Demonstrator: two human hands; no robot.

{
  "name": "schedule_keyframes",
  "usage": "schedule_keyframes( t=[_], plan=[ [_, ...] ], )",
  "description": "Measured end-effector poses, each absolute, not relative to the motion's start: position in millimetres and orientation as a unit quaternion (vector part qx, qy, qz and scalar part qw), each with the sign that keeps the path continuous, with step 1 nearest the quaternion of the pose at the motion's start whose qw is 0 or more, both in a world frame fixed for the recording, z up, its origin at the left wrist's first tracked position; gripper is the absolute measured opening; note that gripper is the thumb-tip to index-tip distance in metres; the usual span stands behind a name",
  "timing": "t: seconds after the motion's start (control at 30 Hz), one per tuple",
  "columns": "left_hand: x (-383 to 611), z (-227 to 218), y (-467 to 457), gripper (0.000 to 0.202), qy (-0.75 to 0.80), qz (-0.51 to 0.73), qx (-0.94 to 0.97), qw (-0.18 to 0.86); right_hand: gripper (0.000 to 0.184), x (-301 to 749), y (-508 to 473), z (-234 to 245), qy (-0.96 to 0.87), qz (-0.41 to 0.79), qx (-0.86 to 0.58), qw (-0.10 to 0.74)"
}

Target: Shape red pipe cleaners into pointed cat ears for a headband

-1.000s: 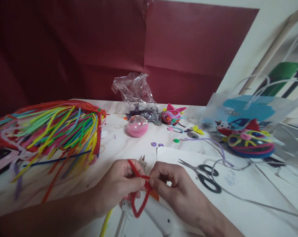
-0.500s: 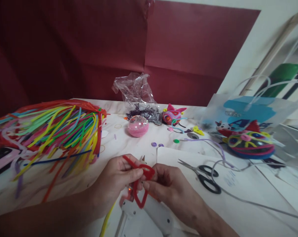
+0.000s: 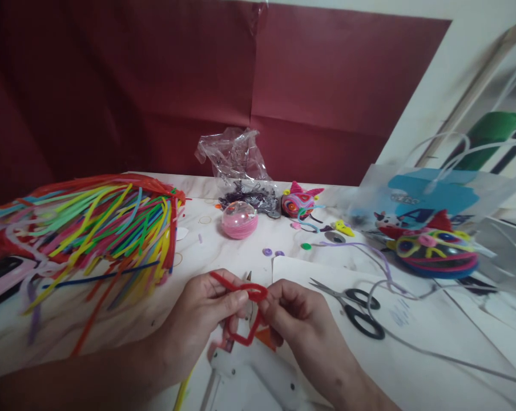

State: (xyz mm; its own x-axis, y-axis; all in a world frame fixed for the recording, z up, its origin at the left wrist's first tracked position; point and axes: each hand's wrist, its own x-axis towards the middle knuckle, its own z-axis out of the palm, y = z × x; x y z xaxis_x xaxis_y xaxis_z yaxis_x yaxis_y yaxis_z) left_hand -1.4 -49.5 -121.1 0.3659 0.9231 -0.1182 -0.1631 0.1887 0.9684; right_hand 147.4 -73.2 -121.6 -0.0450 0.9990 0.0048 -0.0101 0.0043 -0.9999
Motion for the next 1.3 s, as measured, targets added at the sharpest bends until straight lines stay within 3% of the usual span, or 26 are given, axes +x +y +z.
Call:
schedule_keyframes(
  t=[0.3, 0.67, 1.3],
  plan=[
    [0, -116, -52, 0.012, 0.357, 0.423, 0.486, 0.677, 0.021, 142, -75, -124, -0.406, 0.642, -0.408, 0.506],
    [4, -113, -53, 0.009, 0.341, 0.434, 0.463, 0.694, 0.014, 130, -80, -127, -0.359, 0.642, -0.344, 0.584],
    [2, -113, -54, 0.006, 0.367, 0.415, 0.466, 0.690, 0.017, 133, -80, -129, -0.373, 0.637, -0.375, 0.561]
  ],
)
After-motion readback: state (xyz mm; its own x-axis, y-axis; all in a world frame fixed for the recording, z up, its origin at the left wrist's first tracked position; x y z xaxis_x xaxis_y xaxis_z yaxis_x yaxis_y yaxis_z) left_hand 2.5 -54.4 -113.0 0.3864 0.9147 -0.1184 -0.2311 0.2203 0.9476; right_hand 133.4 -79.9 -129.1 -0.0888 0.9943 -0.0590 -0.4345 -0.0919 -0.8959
